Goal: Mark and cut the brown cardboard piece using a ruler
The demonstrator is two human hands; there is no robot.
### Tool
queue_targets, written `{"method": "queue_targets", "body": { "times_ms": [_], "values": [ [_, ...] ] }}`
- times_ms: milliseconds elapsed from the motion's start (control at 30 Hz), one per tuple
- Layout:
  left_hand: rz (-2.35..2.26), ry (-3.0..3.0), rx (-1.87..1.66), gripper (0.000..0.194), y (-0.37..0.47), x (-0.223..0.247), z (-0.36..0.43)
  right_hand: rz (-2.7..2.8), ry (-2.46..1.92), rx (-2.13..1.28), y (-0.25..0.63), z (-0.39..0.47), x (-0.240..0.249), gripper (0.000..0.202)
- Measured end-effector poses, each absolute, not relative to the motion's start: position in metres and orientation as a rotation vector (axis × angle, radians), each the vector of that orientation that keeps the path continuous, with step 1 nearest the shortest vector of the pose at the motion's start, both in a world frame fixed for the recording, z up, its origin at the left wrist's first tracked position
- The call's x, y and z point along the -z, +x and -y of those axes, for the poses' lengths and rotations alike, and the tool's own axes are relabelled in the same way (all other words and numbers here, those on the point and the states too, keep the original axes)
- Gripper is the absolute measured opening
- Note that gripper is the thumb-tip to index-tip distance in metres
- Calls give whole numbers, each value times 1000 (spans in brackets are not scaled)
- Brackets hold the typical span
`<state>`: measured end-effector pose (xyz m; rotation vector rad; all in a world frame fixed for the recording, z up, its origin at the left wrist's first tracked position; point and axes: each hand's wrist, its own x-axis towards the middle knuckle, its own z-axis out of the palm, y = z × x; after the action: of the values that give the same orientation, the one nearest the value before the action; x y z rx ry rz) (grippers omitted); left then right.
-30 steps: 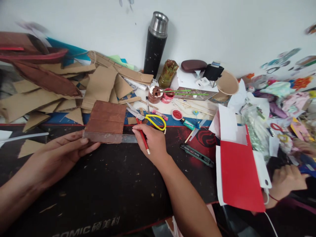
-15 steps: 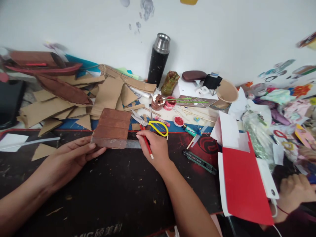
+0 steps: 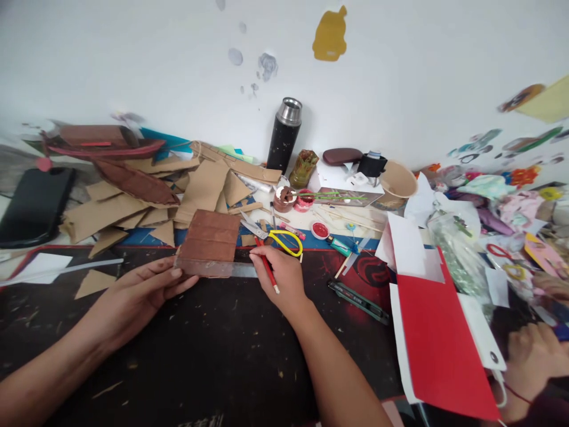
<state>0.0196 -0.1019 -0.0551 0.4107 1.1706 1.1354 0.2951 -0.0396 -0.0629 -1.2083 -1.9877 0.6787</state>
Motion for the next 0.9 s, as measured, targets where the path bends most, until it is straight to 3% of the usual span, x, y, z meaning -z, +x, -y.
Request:
{"method": "queue_targets", "body": {
  "times_ms": [900],
  "values": [
    [-1176, 404, -1159, 48, 19, 59, 103, 1990, -1207, -687, 296, 38, 66, 19]
  ]
}}
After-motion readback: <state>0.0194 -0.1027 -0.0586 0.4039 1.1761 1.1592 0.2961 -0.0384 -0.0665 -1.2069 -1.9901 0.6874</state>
